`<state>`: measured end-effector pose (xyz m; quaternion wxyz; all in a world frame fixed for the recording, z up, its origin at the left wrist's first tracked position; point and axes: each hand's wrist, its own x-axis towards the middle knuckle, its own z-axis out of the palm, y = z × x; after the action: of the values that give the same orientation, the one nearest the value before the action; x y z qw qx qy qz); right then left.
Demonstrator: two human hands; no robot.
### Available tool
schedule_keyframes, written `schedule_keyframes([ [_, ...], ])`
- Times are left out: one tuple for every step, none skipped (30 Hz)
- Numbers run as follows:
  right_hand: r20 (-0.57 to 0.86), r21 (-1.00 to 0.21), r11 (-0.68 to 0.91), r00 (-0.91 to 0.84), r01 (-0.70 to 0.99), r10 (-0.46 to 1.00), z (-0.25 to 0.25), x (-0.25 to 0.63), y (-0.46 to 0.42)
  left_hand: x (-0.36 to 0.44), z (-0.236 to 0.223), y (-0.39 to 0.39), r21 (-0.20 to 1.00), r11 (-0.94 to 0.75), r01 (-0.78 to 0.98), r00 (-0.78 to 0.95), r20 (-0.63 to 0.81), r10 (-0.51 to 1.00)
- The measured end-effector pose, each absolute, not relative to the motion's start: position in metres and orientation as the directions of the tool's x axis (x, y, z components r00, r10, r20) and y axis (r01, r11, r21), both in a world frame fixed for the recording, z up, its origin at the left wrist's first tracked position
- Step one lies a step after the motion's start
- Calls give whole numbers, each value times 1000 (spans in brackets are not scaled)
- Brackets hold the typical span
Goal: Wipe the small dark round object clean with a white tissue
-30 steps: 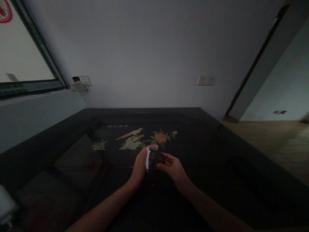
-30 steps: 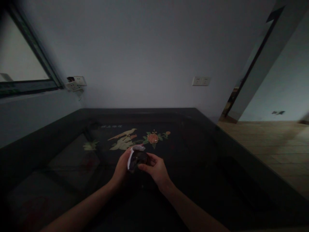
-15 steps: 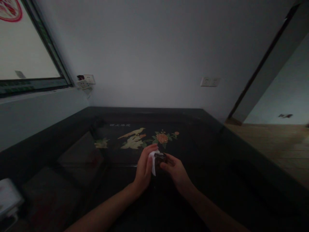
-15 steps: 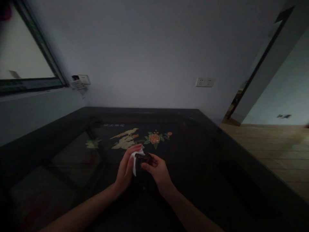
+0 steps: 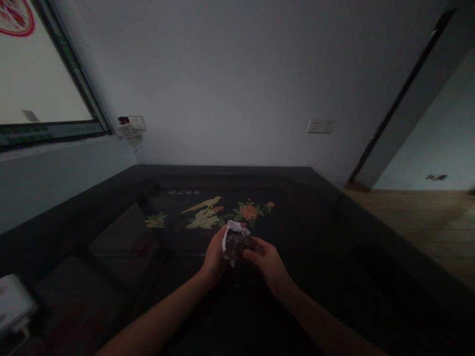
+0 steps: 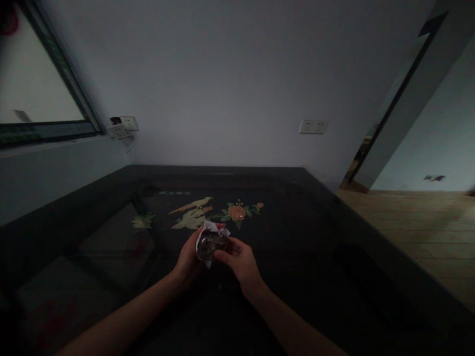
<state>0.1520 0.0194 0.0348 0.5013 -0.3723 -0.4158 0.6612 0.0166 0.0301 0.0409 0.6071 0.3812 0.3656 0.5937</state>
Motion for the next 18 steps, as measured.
schedule_keyframes([
  [-67,-922,-145,-221,-358,973,35,152,20,18,39,33,845,82,-528,72,-52,996],
  [-56,-921,-136,-222,-365,973,35,152,20,19,38,35,792,152,-591,121,-99,988],
  [-45,-919,-129,-225,-372,973,36,151,20,20,37,36,745,212,-632,168,-136,976],
  [-34,-917,-122,-229,-379,973,36,151,20,21,37,36,708,255,-658,199,-163,966],
  [-25,-915,-116,-233,-387,972,36,151,20,21,37,35,686,277,-672,211,-181,961],
  [-18,-914,-113,-240,-391,971,37,150,19,22,38,33,681,274,-679,193,-194,962],
  [-12,-913,-111,-246,-393,969,37,150,18,22,39,30,693,243,-679,149,-194,970],
  [-7,-913,-108,-248,-394,969,38,150,18,22,41,27,724,187,-664,80,-179,981],
  [-5,-915,-104,-247,-391,969,39,150,17,21,43,23,771,113,-627,4,-142,990],
  [-3,-917,-99,-242,-386,970,39,151,16,20,45,20,828,35,-559,-60,-82,995],
  [-2,-920,-94,-236,-379,972,40,151,16,19,46,17,885,-49,-463,-106,-1,994],
  [-2,-923,-91,-231,-375,973,40,151,16,17,48,15,929,-138,-344,-127,100,987],
  [-3,-924,-90,-227,-372,974,41,151,16,15,48,13,948,-240,-211,-127,217,968],
  [-5,-926,-89,-223,-368,975,40,151,16,13,48,13,936,-345,-76,-102,337,936],
  [-7,-927,-86,-214,-364,977,40,151,17,11,48,13,887,-460,48,-67,462,884],
  [-9,-930,-82,-202,-357,979,39,150,17,8,48,14,811,-565,150,4,571,821],
  [-11,-934,-78,-190,-348,982,38,150,18,7,47,15,731,-644,227,76,645,760],
  [-16,-937,-77,-181,-339,983,37,150,19,6,46,17,668,-690,278,145,681,718],
])
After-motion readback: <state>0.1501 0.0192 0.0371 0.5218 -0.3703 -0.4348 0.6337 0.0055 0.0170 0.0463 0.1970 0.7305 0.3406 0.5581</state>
